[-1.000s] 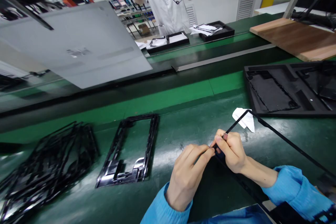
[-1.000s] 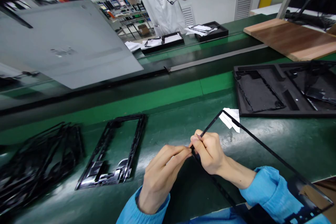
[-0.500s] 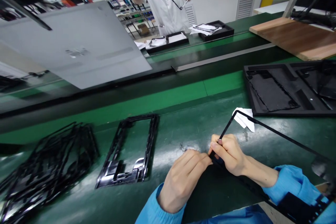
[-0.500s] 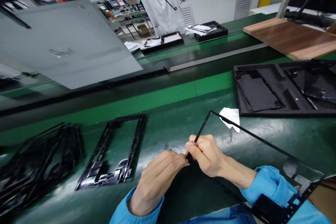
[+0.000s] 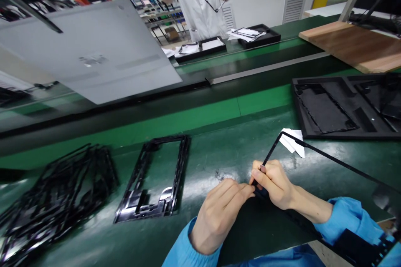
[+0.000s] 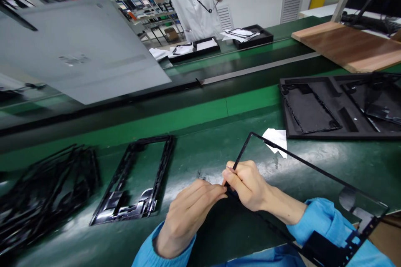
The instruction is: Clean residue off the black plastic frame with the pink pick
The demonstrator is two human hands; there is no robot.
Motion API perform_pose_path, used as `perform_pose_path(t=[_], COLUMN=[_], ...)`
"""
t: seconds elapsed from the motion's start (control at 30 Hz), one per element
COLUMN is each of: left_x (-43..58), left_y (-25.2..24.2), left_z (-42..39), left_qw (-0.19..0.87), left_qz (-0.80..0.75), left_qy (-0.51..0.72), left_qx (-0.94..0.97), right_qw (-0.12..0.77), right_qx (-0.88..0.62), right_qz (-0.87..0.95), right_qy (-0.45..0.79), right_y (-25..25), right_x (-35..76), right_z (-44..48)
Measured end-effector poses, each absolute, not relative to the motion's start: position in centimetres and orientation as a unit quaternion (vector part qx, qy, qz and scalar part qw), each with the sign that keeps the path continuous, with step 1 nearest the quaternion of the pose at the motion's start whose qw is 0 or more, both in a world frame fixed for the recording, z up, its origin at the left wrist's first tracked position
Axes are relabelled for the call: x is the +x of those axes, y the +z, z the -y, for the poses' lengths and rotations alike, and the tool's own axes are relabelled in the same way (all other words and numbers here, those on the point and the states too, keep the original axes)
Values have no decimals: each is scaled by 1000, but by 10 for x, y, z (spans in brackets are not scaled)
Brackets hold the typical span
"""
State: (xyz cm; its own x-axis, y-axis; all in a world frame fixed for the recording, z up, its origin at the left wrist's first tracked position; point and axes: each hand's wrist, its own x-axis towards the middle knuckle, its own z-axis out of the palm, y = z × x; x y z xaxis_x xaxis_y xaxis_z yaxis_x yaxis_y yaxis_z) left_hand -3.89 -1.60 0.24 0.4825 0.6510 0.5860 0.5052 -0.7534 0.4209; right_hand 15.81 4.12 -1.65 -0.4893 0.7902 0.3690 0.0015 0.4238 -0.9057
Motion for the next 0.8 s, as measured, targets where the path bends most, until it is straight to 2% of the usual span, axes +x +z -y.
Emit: perform_pose_path(t=[0.37, 0.57, 0.8], left_x=[-40, -41, -41], left_y=[-2, -3, -4], left_z=[20, 19, 22], left_qw=[84, 110, 65], left_qz=[-341, -342, -351], left_qy=[391, 386, 389], left_qx=[851, 850, 849], right_qw=[425, 420, 418], right_qx=[-274, -270, -274], right_qz=[722, 729, 724], right_qy=[473, 468, 475], right_y=[-20, -16, -18], right_x=[157, 158, 157], right_z=[-41, -40, -41])
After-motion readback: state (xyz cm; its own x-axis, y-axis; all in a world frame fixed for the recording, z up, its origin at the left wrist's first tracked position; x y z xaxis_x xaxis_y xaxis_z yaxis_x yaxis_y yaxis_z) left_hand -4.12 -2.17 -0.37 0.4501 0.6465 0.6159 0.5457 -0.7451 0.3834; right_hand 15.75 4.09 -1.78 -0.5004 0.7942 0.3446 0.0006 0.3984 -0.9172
